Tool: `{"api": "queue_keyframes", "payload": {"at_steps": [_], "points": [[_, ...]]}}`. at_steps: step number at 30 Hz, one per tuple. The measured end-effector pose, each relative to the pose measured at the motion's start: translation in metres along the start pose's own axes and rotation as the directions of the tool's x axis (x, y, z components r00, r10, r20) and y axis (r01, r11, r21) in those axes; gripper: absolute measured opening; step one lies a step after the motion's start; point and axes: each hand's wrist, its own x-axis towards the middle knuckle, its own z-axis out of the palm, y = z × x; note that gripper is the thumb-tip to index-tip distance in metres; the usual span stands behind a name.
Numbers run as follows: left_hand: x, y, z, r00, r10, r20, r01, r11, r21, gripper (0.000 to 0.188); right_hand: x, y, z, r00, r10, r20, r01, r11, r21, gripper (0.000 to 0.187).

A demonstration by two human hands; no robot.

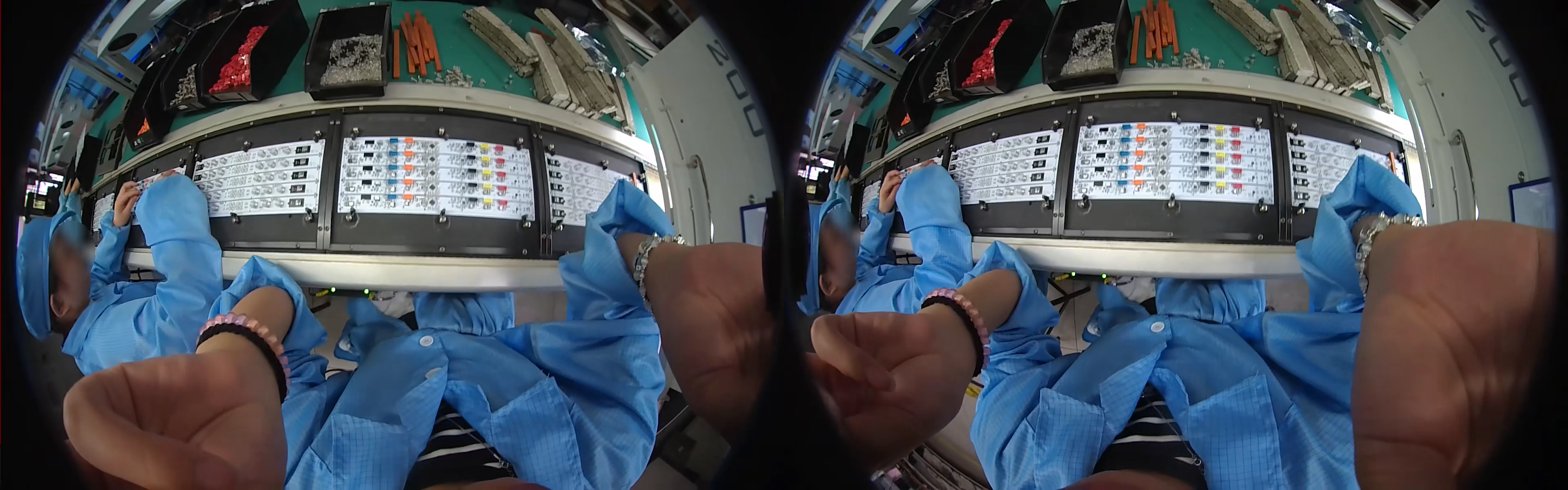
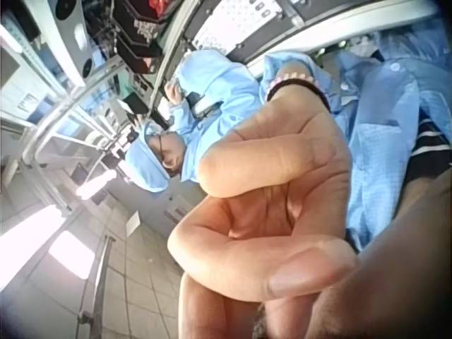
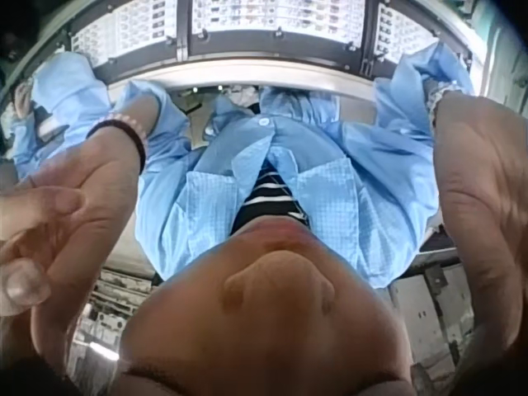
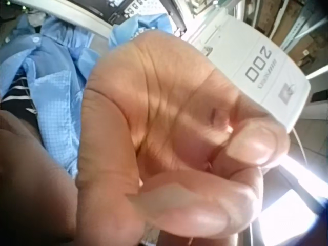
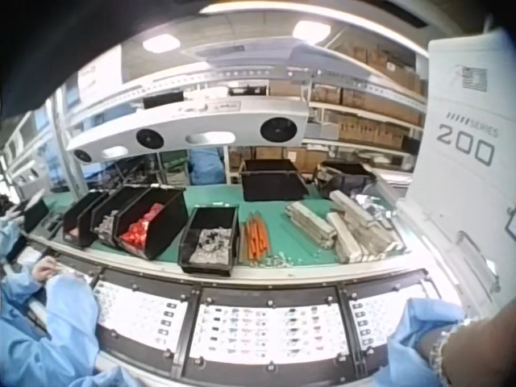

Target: The person inserts small electronic components into circuit boards on an assembly line by hand, places a rectangular block onto the board, and works on the assembly using a handheld green tool.

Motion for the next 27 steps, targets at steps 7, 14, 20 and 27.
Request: {"api": "queue_keyframes", "payload": {"at_steps": [7,14,20,27], "points": [[0.015,0.003,-0.005,0.991,0.05,-0.127,-0.039,0.996,0.081,0.014,0.005,-0.012,-0.021,0.992,-0.123,-0.025,0.123,0.992,-0.025,0.022],[0.011,-0.004,0.014,0.995,-0.023,-0.097,-0.077,0.445,-0.892,0.058,0.019,-0.026,0.074,0.956,-0.25,-0.154,0.192,0.929,-0.317,0.022],[-0.133,-0.032,0.017,0.783,-0.58,-0.225,0.045,0.413,-0.91,0.015,-0.104,-0.089,0.137,0.614,0.661,0.432,-0.558,0.75,-0.355,0.027],[-0.186,-0.021,0.03,0.564,-0.416,0.713,0.669,0.737,-0.099,0.018,-0.135,-0.133,0.204,0.558,0.727,0.4,-0.607,0.687,-0.4,0.021]]}}
